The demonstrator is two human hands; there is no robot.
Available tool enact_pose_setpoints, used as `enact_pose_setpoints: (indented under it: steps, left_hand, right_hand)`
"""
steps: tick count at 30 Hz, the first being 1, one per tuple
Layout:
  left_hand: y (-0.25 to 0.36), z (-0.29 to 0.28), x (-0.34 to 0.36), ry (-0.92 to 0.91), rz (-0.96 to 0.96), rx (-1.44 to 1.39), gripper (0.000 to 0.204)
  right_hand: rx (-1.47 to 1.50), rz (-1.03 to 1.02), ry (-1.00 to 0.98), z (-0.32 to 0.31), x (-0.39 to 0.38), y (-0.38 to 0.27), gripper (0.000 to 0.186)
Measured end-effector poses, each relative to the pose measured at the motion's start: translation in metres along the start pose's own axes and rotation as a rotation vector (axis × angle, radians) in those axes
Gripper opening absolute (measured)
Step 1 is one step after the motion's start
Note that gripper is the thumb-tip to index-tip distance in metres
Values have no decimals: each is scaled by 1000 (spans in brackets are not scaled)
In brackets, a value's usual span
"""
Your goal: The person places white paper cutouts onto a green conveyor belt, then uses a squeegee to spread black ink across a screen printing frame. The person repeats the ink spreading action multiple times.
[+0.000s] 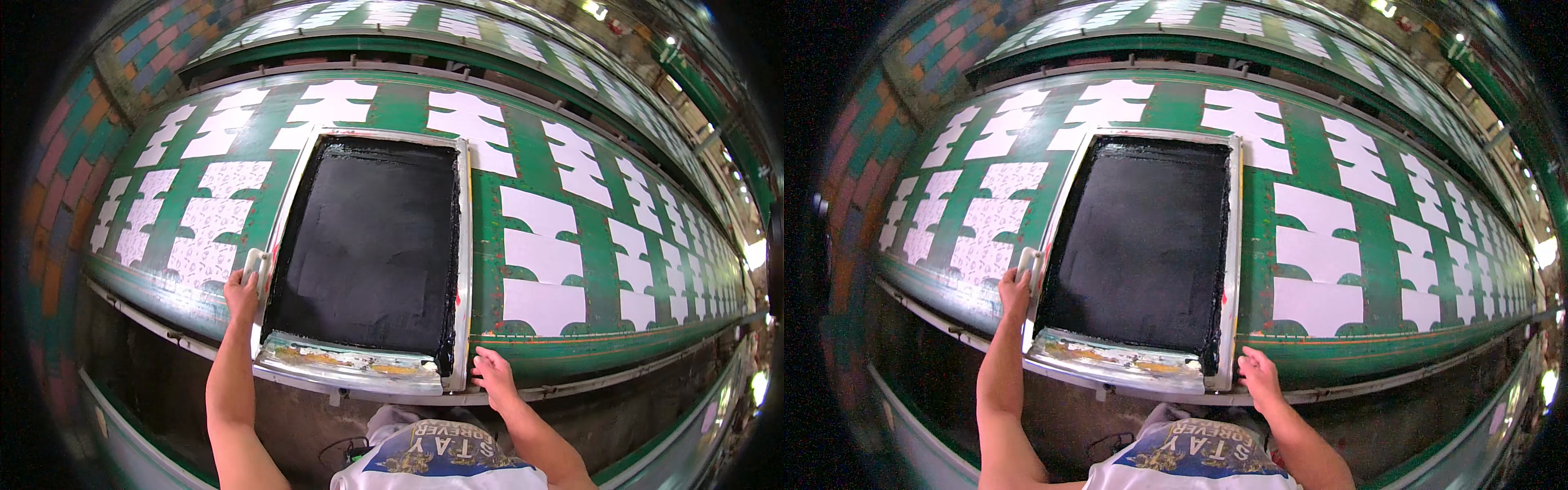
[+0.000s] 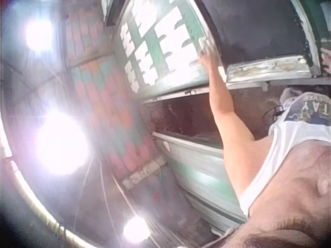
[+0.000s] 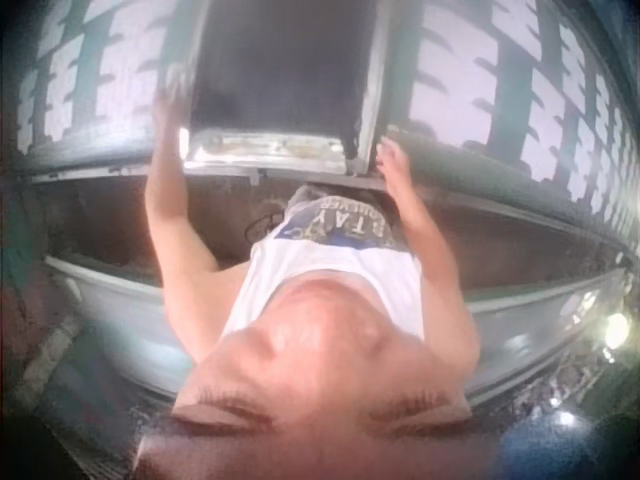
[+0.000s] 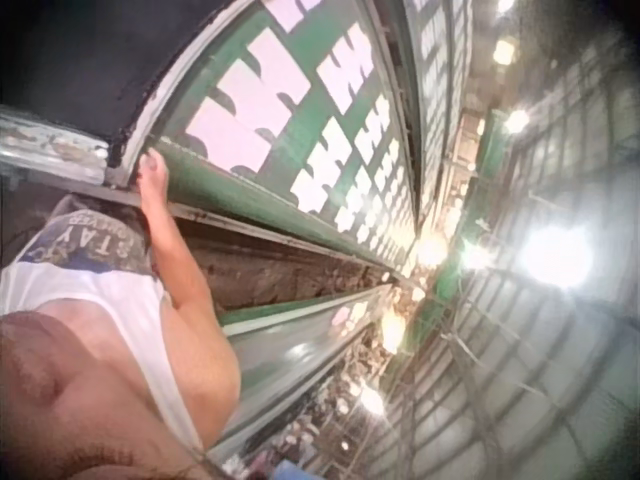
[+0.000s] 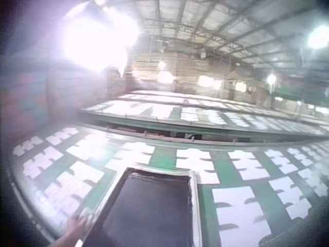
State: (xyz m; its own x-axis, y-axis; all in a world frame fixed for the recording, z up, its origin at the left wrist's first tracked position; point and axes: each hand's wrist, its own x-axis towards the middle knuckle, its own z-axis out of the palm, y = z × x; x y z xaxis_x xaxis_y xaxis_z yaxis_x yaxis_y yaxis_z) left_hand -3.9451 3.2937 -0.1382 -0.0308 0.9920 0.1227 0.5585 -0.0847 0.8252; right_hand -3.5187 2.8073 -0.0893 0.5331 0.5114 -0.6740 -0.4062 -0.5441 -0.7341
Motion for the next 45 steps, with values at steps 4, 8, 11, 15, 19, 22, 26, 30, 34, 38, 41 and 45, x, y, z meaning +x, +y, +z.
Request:
enact_pose_setpoints:
  steps: [4,8,11,15,19,22,26,30,34,38,41,45]
  left_hand:
    - [-9,2,14,-72,6,168,29]
    - [5,-2,45,-230,128,393,34]
    - [24,7,64,-344,-121,197,35]
    - [26,23,61,-164,121,396,34]
    - [12,23,62,-177,148,330,33]
    - [3,20,67,-226,108,213,33]
    - [13,16,82,-266,-52,201,28]
    - [58,18,74,-308,-60,26,24]
    - [125,42,48,-363,-166,-110,17]
    - [177,96,-2,-433,-192,-266,18]
    - [209,150,-46,-439,-185,-278,22]
    - [249,209,-111,-439,-207,-296,21]
  right_hand:
    - [127,-14,52,18,2,15,52]
    - [113,-98,105,27,10,25,53]
    - [125,-107,137,29,12,31,52]
    - [104,-191,159,35,9,34,50]
    - [188,-163,127,36,-7,16,47]
    - [278,-145,44,28,-30,-5,45]
    - [204,-365,17,25,-43,-17,45]
    - [254,-297,8,0,-45,-24,50]
    - [176,-413,132,-44,-31,-32,48]
    - [196,-400,333,-110,-4,-36,45]
    - [114,-385,391,-173,14,-32,42]
    - [113,-381,410,-252,26,-19,39]
